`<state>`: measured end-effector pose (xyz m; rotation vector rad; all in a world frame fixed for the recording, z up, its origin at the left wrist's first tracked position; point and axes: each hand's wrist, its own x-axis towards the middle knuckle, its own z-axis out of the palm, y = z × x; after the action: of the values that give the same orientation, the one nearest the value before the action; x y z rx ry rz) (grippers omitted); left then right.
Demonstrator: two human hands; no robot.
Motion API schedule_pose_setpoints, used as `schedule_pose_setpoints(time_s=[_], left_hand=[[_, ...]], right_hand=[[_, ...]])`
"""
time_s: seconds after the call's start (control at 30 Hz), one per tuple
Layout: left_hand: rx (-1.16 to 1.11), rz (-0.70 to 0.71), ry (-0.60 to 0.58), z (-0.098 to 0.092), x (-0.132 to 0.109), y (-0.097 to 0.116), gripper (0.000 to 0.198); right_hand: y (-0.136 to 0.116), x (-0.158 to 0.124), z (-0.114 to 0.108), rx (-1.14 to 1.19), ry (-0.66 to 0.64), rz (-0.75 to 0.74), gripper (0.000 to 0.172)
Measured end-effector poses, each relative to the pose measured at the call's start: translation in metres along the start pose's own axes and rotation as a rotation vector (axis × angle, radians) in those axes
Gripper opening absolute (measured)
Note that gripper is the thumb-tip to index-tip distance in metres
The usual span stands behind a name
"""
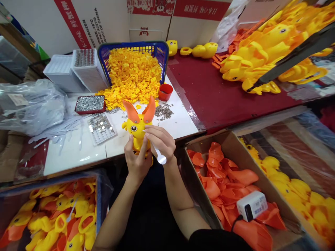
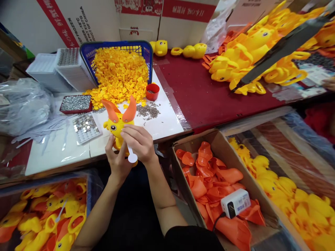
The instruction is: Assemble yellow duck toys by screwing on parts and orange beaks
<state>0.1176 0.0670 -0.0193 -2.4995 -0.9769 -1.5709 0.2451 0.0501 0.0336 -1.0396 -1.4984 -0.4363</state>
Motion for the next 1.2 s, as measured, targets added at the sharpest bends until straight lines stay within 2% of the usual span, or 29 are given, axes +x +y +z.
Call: schedule_pose_setpoints(time_s=[0.23, 0.43, 0.63, 0.83, 0.93, 1.07, 1.2], left_hand=[[-0.013, -0.021, 0.019, 0.003, -0.004, -0.001, 0.053], [0.018, -0.031, 0.019, 0.007, -0.009, 0.000, 0.054], [-0.008, -0.013, 0.018, 0.003, -0.001, 0.002, 0.060], [-0.008, -0.012, -0.001, 0.002, 0.000, 0.004, 0.053], [-0.039, -0.024, -0.017, 0.002, 0.000, 0.003, 0.051], [-0.060, -0.044, -0.021, 0.002, 0.002, 0.001, 0.053], [-0.077, -0.027, 0.013, 0.000, 0.005, -0.001, 0.072]], right_hand=[[-0.006, 0.008, -0.008, -0.131, -0.129, -0.039, 0.026], [-0.008, 0.009, -0.004, -0.149, -0.109, 0.054, 0.030], [-0.008, 0.009, -0.006, -0.139, -0.118, 0.139, 0.035], [-0.002, 0.005, -0.003, -0.161, -0.074, 0.189, 0.023], [0.003, 0.002, 0.003, -0.156, -0.054, 0.193, 0.022], [0.008, 0.002, 0.003, -0.063, -0.030, 0.227, 0.021], [0.009, 0.005, -0.008, 0.149, -0.116, 0.435, 0.018]])
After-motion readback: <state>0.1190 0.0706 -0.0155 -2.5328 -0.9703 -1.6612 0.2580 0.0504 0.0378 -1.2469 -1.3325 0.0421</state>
